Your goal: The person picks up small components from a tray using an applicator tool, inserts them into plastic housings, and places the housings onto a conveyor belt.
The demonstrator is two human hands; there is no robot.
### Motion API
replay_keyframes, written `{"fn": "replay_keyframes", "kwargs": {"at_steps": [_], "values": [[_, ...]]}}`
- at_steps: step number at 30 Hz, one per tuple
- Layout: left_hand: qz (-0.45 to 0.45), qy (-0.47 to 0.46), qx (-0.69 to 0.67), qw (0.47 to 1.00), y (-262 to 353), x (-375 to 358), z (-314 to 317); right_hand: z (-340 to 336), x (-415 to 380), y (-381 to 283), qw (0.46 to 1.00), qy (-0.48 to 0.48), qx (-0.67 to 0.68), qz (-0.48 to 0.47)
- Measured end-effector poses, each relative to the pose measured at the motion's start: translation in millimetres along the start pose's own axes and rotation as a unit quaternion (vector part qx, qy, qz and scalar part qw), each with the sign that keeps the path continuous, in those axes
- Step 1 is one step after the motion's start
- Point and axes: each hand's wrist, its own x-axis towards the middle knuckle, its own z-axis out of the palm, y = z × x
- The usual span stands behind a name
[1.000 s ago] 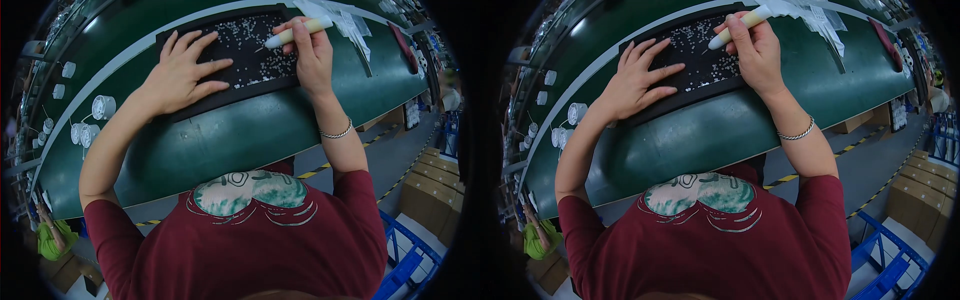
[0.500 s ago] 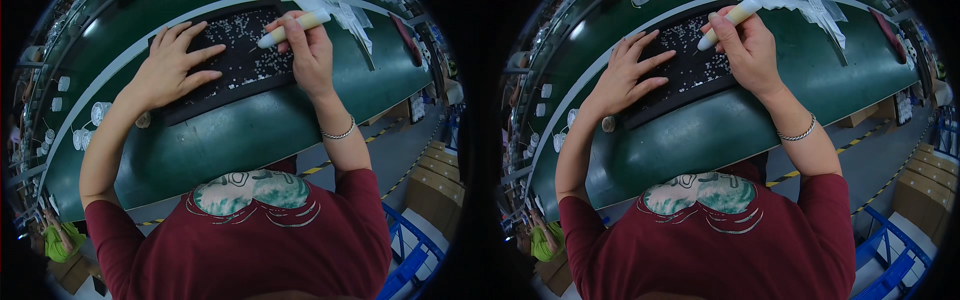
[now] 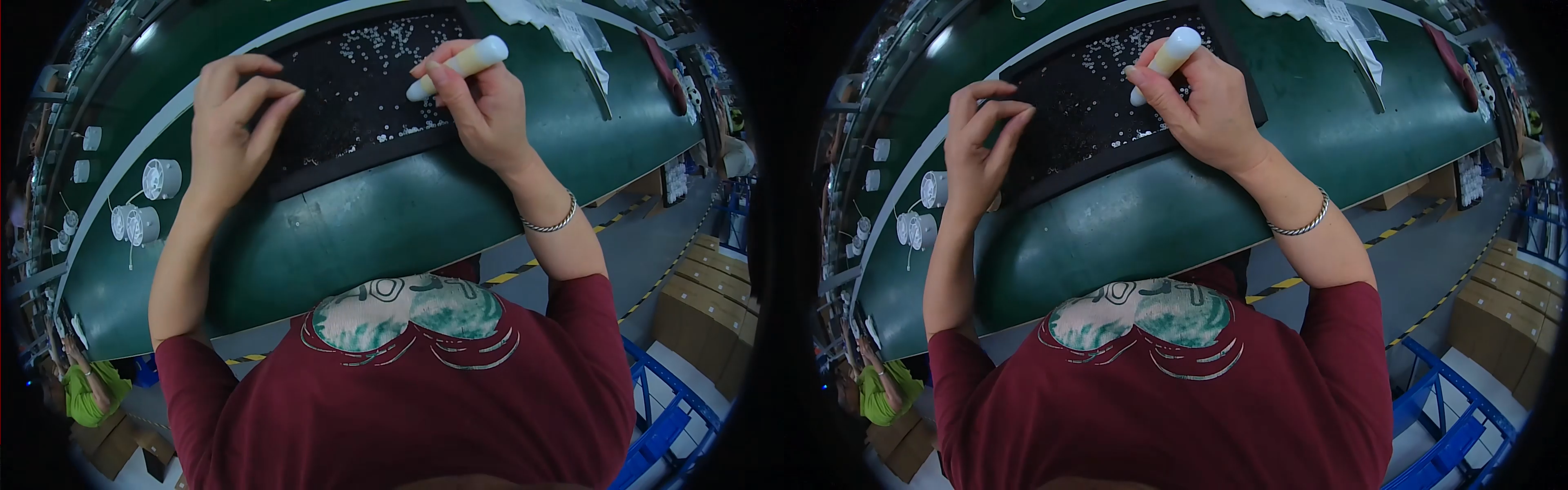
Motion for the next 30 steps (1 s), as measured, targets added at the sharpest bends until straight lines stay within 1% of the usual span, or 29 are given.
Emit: {"fn": "replay_keyframes", "kwargs": {"at_steps": [2, 3, 6, 8, 12, 15, 18, 21, 24, 27, 28, 30], "values": [[-0.062, 0.026, 0.021, 0.997, -11.0, -17.2, -10.4, 0.6, -0.5, 0.4, 1.000, -0.011, -0.014, -0.011], [-0.076, 0.030, 0.050, 0.995, -21.5, -27.3, -15.8, 0.7, -0.5, 1.0, 1.000, -0.013, -0.019, -0.015], [-0.111, 0.027, 0.183, 0.976, -46.4, -53.5, -26.6, -0.3, -0.1, 3.5, 0.999, -0.023, -0.034, -0.021], [-0.149, 0.026, 0.164, 0.975, -63.1, -74.0, -31.5, 1.1, -0.1, 3.8, 0.999, -0.026, -0.040, -0.022], [-0.217, -0.004, 0.135, 0.967, -73.5, -82.7, -37.9, 5.2, -0.5, 4.5, 0.998, -0.023, -0.046, -0.023], [-0.199, 0.026, 0.135, 0.970, -72.8, -81.5, -40.9, 6.9, 0.2, 3.1, 0.999, -0.021, -0.046, -0.017], [-0.215, 0.031, 0.138, 0.966, -80.1, -85.8, -45.9, 6.9, -0.2, 3.1, 0.999, -0.020, -0.048, -0.017], [-0.266, 0.021, 0.145, 0.953, -83.8, -87.9, -51.5, 7.9, 1.1, 2.6, 0.997, -0.018, -0.058, -0.038], [-0.255, -0.019, 0.211, 0.943, -88.9, -90.0, -59.9, 7.9, 1.3, 2.8, 0.996, -0.016, -0.073, -0.044], [-0.303, -0.079, 0.243, 0.918, -86.6, -91.7, -70.3, 8.1, 0.9, 4.7, 0.995, -0.022, -0.078, -0.055], [-0.320, -0.103, 0.224, 0.915, -88.3, -93.4, -72.5, 6.4, 0.9, 6.5, 0.995, -0.025, -0.078, -0.061], [-0.353, -0.151, 0.184, 0.905, -96.7, -100.3, -78.5, 2.8, 0.1, 6.7, 0.998, -0.004, -0.055, -0.028]]}}
